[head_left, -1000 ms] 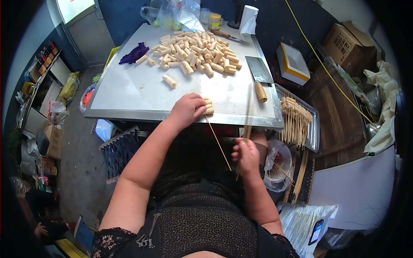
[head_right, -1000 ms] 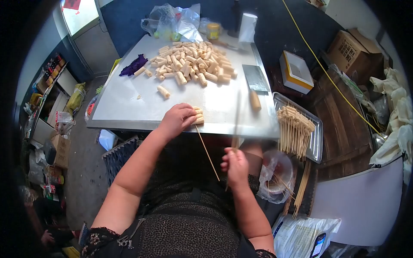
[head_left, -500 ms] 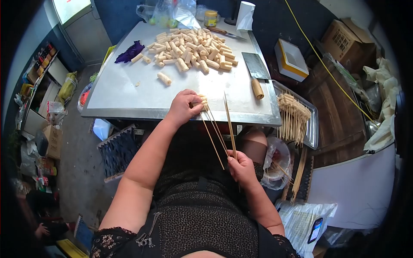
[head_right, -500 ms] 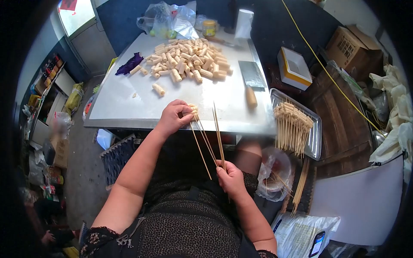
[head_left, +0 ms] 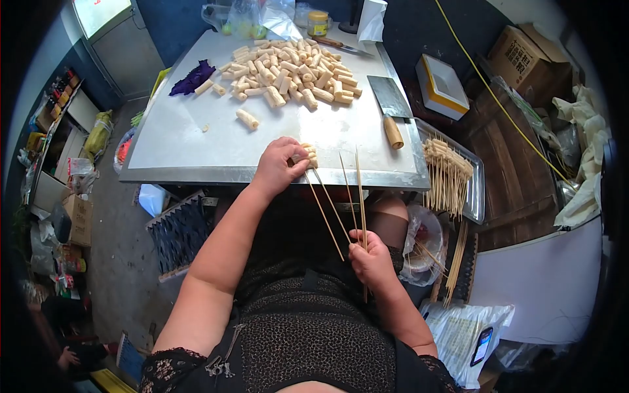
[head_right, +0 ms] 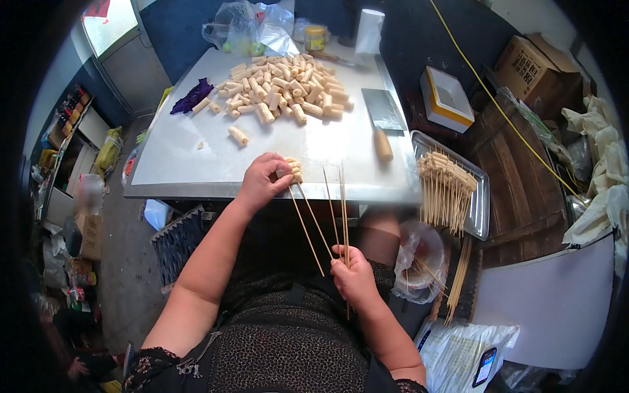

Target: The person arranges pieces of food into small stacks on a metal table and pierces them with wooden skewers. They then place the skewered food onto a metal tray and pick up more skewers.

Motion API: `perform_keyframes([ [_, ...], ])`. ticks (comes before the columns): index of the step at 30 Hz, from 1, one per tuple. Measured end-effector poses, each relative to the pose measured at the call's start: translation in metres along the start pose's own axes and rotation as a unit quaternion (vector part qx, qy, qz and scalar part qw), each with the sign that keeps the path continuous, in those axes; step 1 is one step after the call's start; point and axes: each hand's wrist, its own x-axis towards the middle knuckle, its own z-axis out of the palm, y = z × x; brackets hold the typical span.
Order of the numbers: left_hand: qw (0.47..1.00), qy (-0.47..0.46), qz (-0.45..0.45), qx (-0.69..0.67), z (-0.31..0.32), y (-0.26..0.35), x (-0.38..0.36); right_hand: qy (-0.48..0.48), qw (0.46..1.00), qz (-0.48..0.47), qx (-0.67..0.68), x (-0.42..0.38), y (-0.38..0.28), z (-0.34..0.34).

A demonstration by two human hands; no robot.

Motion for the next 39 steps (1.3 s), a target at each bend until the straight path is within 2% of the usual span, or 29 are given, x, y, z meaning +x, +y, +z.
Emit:
perform_keyframes([
  [4, 0.999, -0.006, 0.033, 0.021, 0.001, -0.007, -0.004, -0.005, 0.999, 0.042, -0.010, 0.000, -0.013, 0.007],
  [8, 1.000, -0.021, 0.015, 0.008, 0.000, -0.005, -0.004, -0.016, 1.000, 0.012, 0.001, 0.010, -0.011, 0.016],
  [16, 0.998, -0.009, 0.058, 0.030, -0.001, -0.003, -0.001, -0.007, 0.999, -0.016, -0.031, 0.042, -0.023, 0.039],
  [21, 0.998, -0.001, 0.049, 0.026, -0.001, -0.004, -0.003, -0.026, 0.998, -0.048, -0.038, 0.070, -0.025, 0.053],
  [23, 0.997, -0.005, 0.069, 0.019, 0.001, -0.002, -0.001, -0.005, 0.992, -0.086, -0.089, 0.062, -0.015, 0.051],
  [25, 0.997, 0.012, 0.067, 0.033, 0.001, 0.001, -0.001, -0.014, 0.999, -0.018, -0.023, 0.042, -0.006, 0.048],
  [27, 0.996, -0.004, 0.076, 0.034, 0.001, 0.003, -0.004, -0.073, 0.996, -0.040, 0.026, 0.038, 0.017, 0.035],
  [29, 0.997, 0.013, 0.073, 0.001, -0.003, 0.010, -0.003, -0.043, 0.996, -0.069, 0.039, 0.031, 0.007, 0.017],
  [31, 0.999, 0.035, -0.002, -0.007, -0.006, -0.005, -0.005, 0.001, 0.994, -0.101, 0.034, 0.024, -0.012, -0.002],
  [32, 0.995, 0.041, -0.049, -0.077, -0.002, -0.018, -0.007, 0.015, 0.991, -0.125, 0.044, 0.022, -0.018, -0.021],
  [33, 0.995, 0.037, -0.044, -0.083, 0.001, -0.018, -0.006, 0.028, 0.987, -0.149, 0.052, 0.022, -0.024, -0.042],
  [37, 0.995, -0.005, -0.073, -0.062, -0.001, -0.010, -0.004, 0.186, 0.949, -0.252, 0.032, 0.049, -0.049, -0.138],
  [39, 0.997, -0.018, -0.066, -0.026, 0.000, -0.008, -0.003, 0.266, 0.934, -0.236, 0.024, 0.082, -0.053, -0.200],
])
